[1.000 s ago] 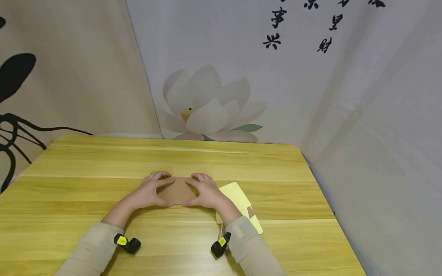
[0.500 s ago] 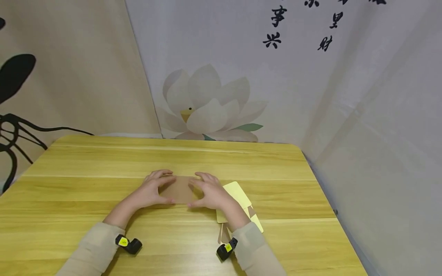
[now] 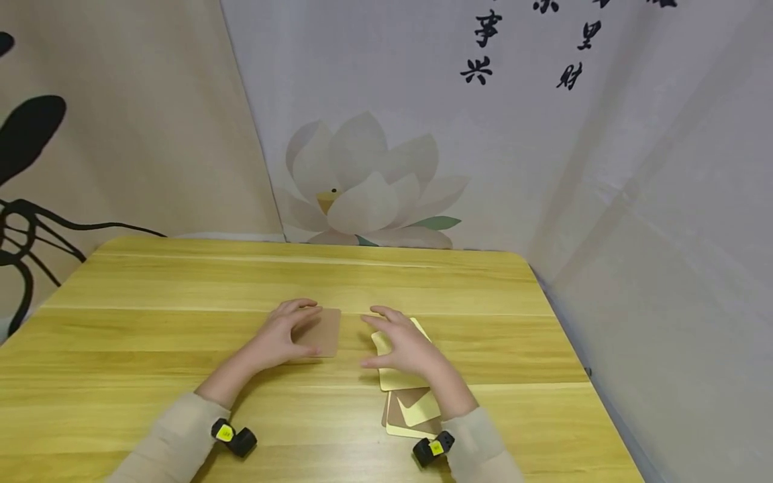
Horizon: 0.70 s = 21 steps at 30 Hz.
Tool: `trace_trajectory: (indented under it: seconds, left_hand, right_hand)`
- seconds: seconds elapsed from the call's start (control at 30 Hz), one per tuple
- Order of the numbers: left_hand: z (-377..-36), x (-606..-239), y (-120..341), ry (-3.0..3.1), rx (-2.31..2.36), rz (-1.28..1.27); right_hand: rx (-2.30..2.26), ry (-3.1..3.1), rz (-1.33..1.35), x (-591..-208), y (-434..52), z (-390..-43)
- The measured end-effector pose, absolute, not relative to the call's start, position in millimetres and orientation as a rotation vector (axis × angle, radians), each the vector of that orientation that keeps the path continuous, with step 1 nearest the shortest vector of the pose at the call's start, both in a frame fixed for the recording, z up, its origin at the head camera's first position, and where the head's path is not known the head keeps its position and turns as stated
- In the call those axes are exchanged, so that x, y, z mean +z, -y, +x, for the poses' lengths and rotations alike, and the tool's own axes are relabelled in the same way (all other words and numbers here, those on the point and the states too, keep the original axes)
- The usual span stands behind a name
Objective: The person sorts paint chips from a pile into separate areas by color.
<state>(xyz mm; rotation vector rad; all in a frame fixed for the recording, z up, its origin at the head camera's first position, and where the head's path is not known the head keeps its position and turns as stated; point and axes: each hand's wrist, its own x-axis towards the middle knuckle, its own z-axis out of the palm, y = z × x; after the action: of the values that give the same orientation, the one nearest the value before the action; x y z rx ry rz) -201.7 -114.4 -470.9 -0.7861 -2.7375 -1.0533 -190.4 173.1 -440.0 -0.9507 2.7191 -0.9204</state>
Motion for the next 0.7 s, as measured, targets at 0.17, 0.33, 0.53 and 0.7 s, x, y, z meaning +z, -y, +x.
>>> trace_trajectory:
  seconds: [0.17, 0.33, 0.53, 0.7]
  left_hand:
    - [-194, -470, 98, 2.715, -1.138, -0.775]
    - [-186, -471, 83, 2.709, -1.21, -0.761]
    - [-178, -472, 64, 2.705, -1.246, -0.736]
    - [-172, -473, 50, 2.711, -1.292, -0.712]
  right_hand:
    - [-0.981, -2.695, -0.955, -441, -191, -189]
    - [-0.988, -2.677, -0.954, -445, -209, -190]
    - [-1.006, -2.638, -0.937, -448, -231, -193]
    - [-1.029, -2.606, -0.923, -448, -245, -195]
